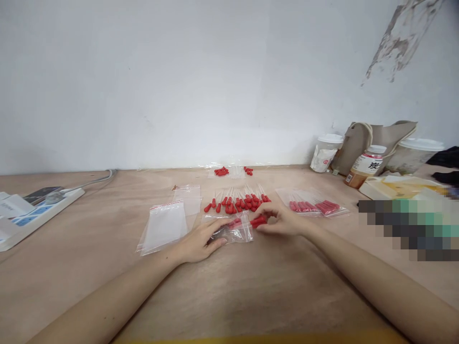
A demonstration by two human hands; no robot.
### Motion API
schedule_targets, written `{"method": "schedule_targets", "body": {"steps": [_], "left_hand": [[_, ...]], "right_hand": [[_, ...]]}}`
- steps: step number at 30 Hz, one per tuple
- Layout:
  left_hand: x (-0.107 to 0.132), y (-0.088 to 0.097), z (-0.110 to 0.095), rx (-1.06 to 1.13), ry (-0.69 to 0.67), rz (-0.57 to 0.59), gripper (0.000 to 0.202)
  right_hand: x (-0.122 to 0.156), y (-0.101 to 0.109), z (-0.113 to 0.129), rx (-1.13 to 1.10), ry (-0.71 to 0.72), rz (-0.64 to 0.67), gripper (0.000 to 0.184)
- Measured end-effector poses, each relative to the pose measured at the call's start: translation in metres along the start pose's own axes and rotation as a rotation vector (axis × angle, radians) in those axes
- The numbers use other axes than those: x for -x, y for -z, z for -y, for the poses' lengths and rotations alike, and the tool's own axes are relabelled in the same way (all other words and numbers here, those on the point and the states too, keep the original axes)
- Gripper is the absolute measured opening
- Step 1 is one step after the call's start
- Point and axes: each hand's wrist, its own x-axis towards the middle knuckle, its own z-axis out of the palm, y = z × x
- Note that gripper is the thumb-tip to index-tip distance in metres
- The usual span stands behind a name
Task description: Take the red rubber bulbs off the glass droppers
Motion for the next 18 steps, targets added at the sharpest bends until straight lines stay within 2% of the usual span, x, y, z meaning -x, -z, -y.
{"method": "schedule_targets", "body": {"steps": [3,5,7,9,11,13,14,18], "left_hand": [[0.001,0.0,-0.001,0.003,0.0,-0.014,0.045],[0.001,0.0,-0.001,0.005,-0.008,-0.018,0.045],[0.0,0.0,0.0,0.001,-0.009,-0.015,0.045],[0.0,-0.001,0.001,-0.008,-0.009,-0.011,0.045],[-0.001,-0.001,0.002,-0.02,-0.021,-0.009,0.045],[-0.001,-0.001,0.003,-0.035,-0.033,-0.011,0.044],[-0.002,-0.002,0.003,-0.041,-0.035,-0.012,0.043],[-0.001,-0.003,0.004,-0.048,-0.035,-0.007,0.043]], "right_hand": [[0.004,0.031,-0.009,-0.215,-0.11,0.001,0.026],[0.009,0.054,-0.012,-0.272,-0.203,-0.035,0.029],[0.013,0.071,-0.012,-0.262,-0.255,-0.208,0.03],[0.014,0.079,-0.01,-0.193,-0.258,-0.42,0.03],[0.01,0.073,-0.011,-0.06,-0.22,-0.616,0.029],[0.004,0.056,-0.016,0.136,-0.142,-0.767,0.025],[0.001,0.046,-0.02,0.255,-0.092,-0.803,0.023],[-0.004,0.011,-0.041,0.567,0.05,-0.711,0.02]]}}
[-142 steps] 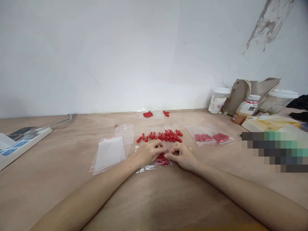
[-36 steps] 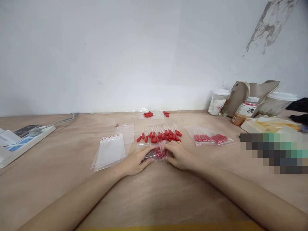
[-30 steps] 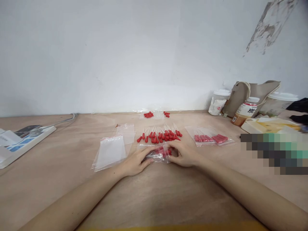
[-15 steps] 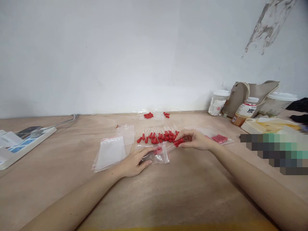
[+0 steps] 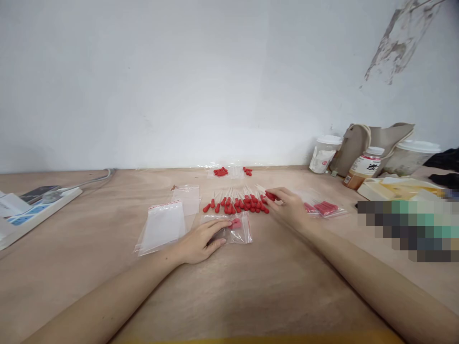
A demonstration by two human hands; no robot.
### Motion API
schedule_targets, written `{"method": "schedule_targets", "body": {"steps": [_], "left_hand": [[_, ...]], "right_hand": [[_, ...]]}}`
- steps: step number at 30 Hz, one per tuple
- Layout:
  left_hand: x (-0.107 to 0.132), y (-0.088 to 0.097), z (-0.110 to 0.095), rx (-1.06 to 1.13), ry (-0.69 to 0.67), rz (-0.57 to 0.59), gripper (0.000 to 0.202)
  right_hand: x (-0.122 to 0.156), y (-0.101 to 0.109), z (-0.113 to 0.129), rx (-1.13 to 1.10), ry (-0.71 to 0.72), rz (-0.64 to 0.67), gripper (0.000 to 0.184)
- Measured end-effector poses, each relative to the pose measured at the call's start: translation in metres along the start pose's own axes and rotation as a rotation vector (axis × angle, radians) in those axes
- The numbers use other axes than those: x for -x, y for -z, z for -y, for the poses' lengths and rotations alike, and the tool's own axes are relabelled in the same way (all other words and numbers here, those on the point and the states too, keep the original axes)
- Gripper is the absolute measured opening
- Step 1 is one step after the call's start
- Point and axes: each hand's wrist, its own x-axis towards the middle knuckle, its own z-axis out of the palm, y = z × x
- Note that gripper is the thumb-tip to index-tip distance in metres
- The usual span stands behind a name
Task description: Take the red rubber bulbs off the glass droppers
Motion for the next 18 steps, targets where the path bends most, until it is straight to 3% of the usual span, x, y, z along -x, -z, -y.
{"method": "schedule_targets", "body": {"steps": [4,9,18], "left_hand": [[0.001,-0.001,0.001,-0.001,0.002,-0.006,0.043],[0.001,-0.001,0.0,-0.009,-0.013,-0.015,0.043],[0.001,-0.002,0.001,0.007,-0.01,-0.027,0.043]], "right_hand": [[0.011,-0.012,-0.005,0.055,0.1,0.149,0.026],[0.012,-0.009,0.001,0.163,0.117,0.287,0.033],[0.02,-0.004,0.002,0.194,0.01,0.325,0.037]]}}
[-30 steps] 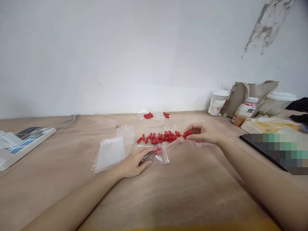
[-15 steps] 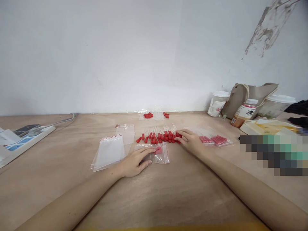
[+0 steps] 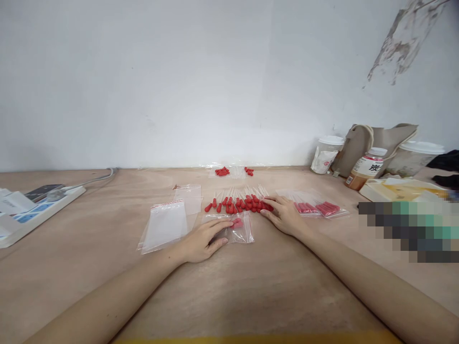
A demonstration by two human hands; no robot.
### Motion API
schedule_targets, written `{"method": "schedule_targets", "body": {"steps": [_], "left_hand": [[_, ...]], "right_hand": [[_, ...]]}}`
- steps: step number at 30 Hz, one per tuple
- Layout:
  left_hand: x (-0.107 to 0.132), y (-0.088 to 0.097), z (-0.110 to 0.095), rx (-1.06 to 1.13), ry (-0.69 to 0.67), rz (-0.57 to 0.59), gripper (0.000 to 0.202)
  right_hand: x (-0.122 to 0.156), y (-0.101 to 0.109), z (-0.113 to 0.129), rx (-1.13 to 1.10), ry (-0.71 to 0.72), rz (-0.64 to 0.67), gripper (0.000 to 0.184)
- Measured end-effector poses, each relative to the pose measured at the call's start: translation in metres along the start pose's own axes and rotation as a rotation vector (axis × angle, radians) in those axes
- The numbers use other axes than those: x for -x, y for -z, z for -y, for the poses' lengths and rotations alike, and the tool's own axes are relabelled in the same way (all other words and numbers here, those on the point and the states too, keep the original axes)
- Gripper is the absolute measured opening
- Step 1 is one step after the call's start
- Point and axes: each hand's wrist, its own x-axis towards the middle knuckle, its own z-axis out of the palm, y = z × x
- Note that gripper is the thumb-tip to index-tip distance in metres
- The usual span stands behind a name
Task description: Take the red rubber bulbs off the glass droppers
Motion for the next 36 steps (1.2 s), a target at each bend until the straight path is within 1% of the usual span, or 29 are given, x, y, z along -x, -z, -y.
{"method": "schedule_targets", "body": {"steps": [4,8,10,12,14,17,19,22,24,27,30,33,36], "left_hand": [[0.0,0.0,0.0,-0.023,0.016,0.018,0.043],[0.001,0.0,0.0,-0.015,0.014,0.014,0.043],[0.001,0.001,0.0,-0.008,0.009,0.014,0.043],[0.001,0.001,-0.001,0.0,0.006,0.012,0.044],[0.001,0.002,-0.002,0.012,0.008,0.015,0.045],[0.0,0.003,-0.005,0.033,0.02,0.025,0.044],[-0.001,0.001,-0.007,0.029,0.039,0.014,0.042],[-0.002,-0.001,-0.006,-0.022,0.039,0.0,0.04],[-0.003,-0.002,-0.004,-0.068,0.01,-0.004,0.041],[-0.004,-0.001,-0.001,-0.113,-0.036,0.022,0.046],[-0.004,0.002,0.001,-0.113,-0.06,0.077,0.049],[-0.003,0.003,0.001,-0.104,-0.065,0.101,0.05],[-0.001,0.003,0.002,-0.119,-0.059,0.123,0.054]], "right_hand": [[0.002,-0.001,-0.001,0.029,-0.045,0.002,0.04],[0.002,0.0,0.001,0.023,-0.066,-0.051,0.041],[0.002,0.002,0.004,-0.015,-0.048,-0.102,0.037],[0.003,0.006,0.01,-0.064,-0.021,-0.127,0.028],[0.004,0.011,0.02,-0.128,0.031,-0.075,0.021],[0.005,0.017,0.039,-0.214,0.126,0.069,0.018],[0.005,0.018,0.05,-0.235,0.147,0.142,0.018],[0.003,0.013,0.061,-0.241,0.146,0.19,0.022],[0.003,0.009,0.065,-0.237,0.159,0.194,0.027],[0.003,0.005,0.066,-0.22,0.183,0.231,0.033],[0.002,0.005,0.065,-0.217,0.187,0.289,0.032],[0.001,0.008,0.064,-0.241,0.179,0.354,0.028],[0.0,0.014,0.065,-0.281,0.168,0.375,0.021]]}}
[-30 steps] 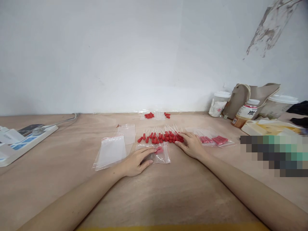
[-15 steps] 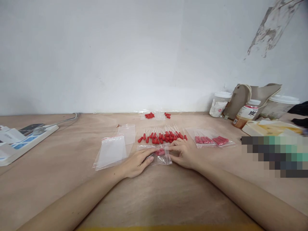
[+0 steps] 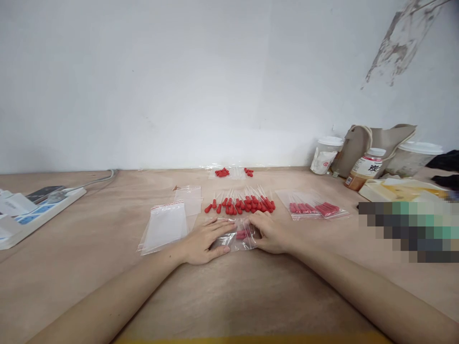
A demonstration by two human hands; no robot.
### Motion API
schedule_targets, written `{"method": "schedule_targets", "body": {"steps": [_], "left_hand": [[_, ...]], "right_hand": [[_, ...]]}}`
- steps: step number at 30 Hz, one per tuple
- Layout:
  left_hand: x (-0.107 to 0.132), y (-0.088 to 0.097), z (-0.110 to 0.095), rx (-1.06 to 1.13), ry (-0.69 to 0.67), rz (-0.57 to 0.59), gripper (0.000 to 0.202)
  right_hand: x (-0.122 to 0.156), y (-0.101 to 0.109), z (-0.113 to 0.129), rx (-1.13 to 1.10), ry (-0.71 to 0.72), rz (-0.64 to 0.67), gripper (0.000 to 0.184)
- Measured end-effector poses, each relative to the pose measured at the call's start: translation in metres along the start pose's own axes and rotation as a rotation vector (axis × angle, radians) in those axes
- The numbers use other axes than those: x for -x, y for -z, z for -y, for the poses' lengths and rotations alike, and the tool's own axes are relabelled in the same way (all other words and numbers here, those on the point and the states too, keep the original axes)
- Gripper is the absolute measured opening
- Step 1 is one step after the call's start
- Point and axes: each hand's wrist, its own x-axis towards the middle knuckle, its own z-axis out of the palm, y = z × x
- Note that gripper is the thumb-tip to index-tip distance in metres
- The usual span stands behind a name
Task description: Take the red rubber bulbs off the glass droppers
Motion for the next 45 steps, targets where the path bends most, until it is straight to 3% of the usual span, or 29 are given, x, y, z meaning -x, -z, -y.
{"method": "schedule_targets", "body": {"steps": [6,9,14,17,19,23,26,29,32,38,41,45], "left_hand": [[0.002,-0.002,0.001,-0.018,0.019,0.018,0.054],[0.002,-0.001,-0.001,-0.035,0.032,0.029,0.054],[0.002,0.001,-0.002,-0.065,0.044,0.077,0.055],[0.002,0.001,0.001,-0.074,0.02,0.096,0.054],[0.002,0.001,0.002,-0.087,0.022,0.103,0.052],[0.001,0.002,-0.002,-0.087,0.043,0.105,0.051],[-0.001,0.003,-0.007,-0.082,0.095,0.029,0.045],[-0.005,0.005,-0.006,-0.075,0.237,-0.194,0.035],[-0.006,0.006,0.002,-0.082,0.384,-0.342,0.029],[-0.011,0.006,0.017,-0.087,0.544,-0.325,0.033],[-0.015,0.005,0.017,-0.048,0.588,-0.272,0.039],[-0.016,0.008,0.009,-0.02,0.579,-0.179,0.027]], "right_hand": [[0.005,0.007,0.002,-0.094,0.005,-0.034,0.013],[0.006,0.01,-0.01,-0.339,-0.036,-0.013,0.015],[0.01,0.033,-0.048,-0.849,-0.204,0.168,0.031],[0.014,0.053,-0.07,-0.936,-0.268,0.042,0.027],[0.016,0.062,-0.077,-0.952,-0.311,-0.113,0.027],[0.005,0.066,-0.067,-0.774,-0.222,-0.507,0.028],[-0.013,0.051,-0.047,-0.414,-0.051,-0.665,0.023],[-0.035,0.027,-0.033,-0.036,0.172,-0.582,0.021],[-0.053,0.005,-0.031,0.176,0.242,-0.49,0.026],[-0.064,-0.009,-0.03,0.356,0.151,-0.26,0.022],[-0.059,-0.004,-0.024,0.376,0.081,-0.272,0.026],[-0.047,0.006,-0.022,0.294,-0.003,-0.364,0.028]]}}
